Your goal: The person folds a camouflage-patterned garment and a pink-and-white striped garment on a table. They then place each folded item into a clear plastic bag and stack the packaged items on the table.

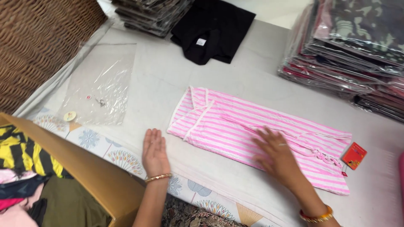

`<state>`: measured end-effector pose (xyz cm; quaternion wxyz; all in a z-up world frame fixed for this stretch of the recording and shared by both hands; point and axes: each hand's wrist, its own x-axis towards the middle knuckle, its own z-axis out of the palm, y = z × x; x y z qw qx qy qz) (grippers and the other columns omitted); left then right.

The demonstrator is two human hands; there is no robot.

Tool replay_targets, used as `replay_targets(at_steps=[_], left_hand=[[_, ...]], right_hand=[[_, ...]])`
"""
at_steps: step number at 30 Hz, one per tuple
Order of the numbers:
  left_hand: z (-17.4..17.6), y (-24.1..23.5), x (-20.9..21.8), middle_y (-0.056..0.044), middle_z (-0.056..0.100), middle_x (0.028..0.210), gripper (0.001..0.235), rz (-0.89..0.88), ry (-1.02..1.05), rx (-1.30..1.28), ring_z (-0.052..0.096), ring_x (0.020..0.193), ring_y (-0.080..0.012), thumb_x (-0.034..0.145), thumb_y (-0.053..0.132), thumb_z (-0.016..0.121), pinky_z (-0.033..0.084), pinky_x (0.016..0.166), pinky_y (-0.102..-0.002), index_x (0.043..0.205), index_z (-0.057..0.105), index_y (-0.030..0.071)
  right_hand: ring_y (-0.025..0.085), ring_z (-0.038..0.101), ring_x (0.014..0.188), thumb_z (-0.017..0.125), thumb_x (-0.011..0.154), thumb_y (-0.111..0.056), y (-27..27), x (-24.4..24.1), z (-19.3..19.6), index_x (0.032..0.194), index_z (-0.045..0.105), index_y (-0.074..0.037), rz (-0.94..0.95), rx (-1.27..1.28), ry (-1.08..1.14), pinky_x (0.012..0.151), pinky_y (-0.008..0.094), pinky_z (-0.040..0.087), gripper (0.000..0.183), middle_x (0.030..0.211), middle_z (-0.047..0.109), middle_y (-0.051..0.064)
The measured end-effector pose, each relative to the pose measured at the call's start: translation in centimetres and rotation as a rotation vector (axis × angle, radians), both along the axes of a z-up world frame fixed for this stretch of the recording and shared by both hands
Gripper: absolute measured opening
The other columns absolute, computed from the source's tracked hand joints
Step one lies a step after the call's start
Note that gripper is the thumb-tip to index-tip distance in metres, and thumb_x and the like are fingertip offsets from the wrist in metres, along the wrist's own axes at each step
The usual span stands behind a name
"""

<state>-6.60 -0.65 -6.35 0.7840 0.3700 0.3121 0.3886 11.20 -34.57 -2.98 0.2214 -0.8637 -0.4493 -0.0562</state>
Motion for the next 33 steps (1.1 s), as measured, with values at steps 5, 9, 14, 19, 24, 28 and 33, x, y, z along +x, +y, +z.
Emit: replay_targets(at_steps=[5, 9, 14, 19, 24, 28, 33], left_hand=[[-2.5, 0.9, 1.6, -0.020, 0.046, 0.153, 0.066, -0.081, -0.195, -0.208, 0.047, 0.142, -0.0284, 0.098, 0.029, 0.055, 0.038, 0.118, -0.044, 0.153, 0.035, 0.000], [-1.4, 3.5, 5.2, -0.018, 0.050, 0.142, 0.068, -0.208, -0.100, -0.335, 0.053, 0.127, -0.0264, 0.096, 0.040, 0.055, 0.045, 0.107, -0.046, 0.151, 0.037, 0.004], [-3.5, 6.5, 9.6, -0.026, 0.055, 0.136, 0.072, -0.471, 0.022, -0.351, 0.057, 0.109, -0.0266, 0.099, 0.052, 0.053, 0.048, 0.094, -0.039, 0.150, 0.039, 0.003], [-5.8, 7.1, 13.4, -0.034, 0.069, 0.139, 0.072, -0.397, 0.143, 0.446, 0.060, 0.115, -0.0212, 0.105, 0.035, 0.067, 0.048, 0.098, -0.029, 0.164, 0.044, 0.000], [-4.3, 5.9, 13.5, -0.019, 0.042, 0.158, 0.091, -0.445, 0.011, 0.354, 0.054, 0.133, -0.0101, 0.083, -0.010, 0.062, 0.052, 0.088, -0.023, 0.162, 0.027, 0.018], [-4.0, 5.7, 13.0, -0.020, 0.041, 0.162, 0.112, -0.531, -0.179, 0.172, 0.050, 0.124, -0.0212, 0.072, -0.027, 0.048, 0.052, 0.072, -0.021, 0.166, 0.022, 0.027], [1.9, 1.0, 12.6, -0.019, 0.040, 0.161, 0.100, -0.856, -0.536, -0.024, 0.059, 0.113, -0.0165, 0.079, -0.027, 0.046, 0.056, 0.091, -0.026, 0.165, 0.023, 0.020]], right_hand=[[0.031, 0.020, 0.153, 0.059, 0.089, -0.056, 7.4, -0.8, -0.7, 0.152, 0.042, -0.019, 0.336, -0.139, -0.044, 0.122, 0.055, 0.013, 0.075, 0.164, 0.029, 0.008], [0.030, 0.010, 0.155, 0.048, 0.090, -0.070, 11.8, -0.4, -0.8, 0.159, 0.029, -0.018, 0.404, -0.240, -0.027, 0.121, 0.057, 0.005, 0.088, 0.167, 0.019, 0.011], [0.028, 0.009, 0.155, 0.042, 0.089, -0.073, 13.5, -0.4, -1.5, 0.161, 0.026, -0.020, 0.340, -0.290, 0.071, 0.122, 0.056, 0.001, 0.090, 0.168, 0.019, 0.008], [0.027, 0.014, 0.156, 0.040, 0.092, -0.072, 13.0, -0.2, -2.4, 0.160, 0.030, -0.020, 0.329, -0.240, 0.050, 0.124, 0.055, 0.003, 0.086, 0.168, 0.022, 0.008], [0.027, 0.015, 0.155, 0.043, 0.091, -0.072, 12.9, -0.3, -2.4, 0.158, 0.032, -0.018, 0.334, -0.240, 0.025, 0.124, 0.054, 0.004, 0.086, 0.167, 0.023, 0.008], [0.028, 0.018, 0.153, 0.050, 0.091, -0.067, 12.8, 0.1, -2.3, 0.154, 0.041, -0.015, 0.367, -0.142, 0.039, 0.123, 0.054, 0.005, 0.082, 0.164, 0.031, 0.012], [0.029, 0.046, 0.143, 0.062, 0.094, -0.045, 12.0, 0.3, -1.1, 0.139, 0.059, -0.012, 0.209, 0.221, 0.378, 0.118, 0.048, 0.034, 0.056, 0.146, 0.058, 0.010]])
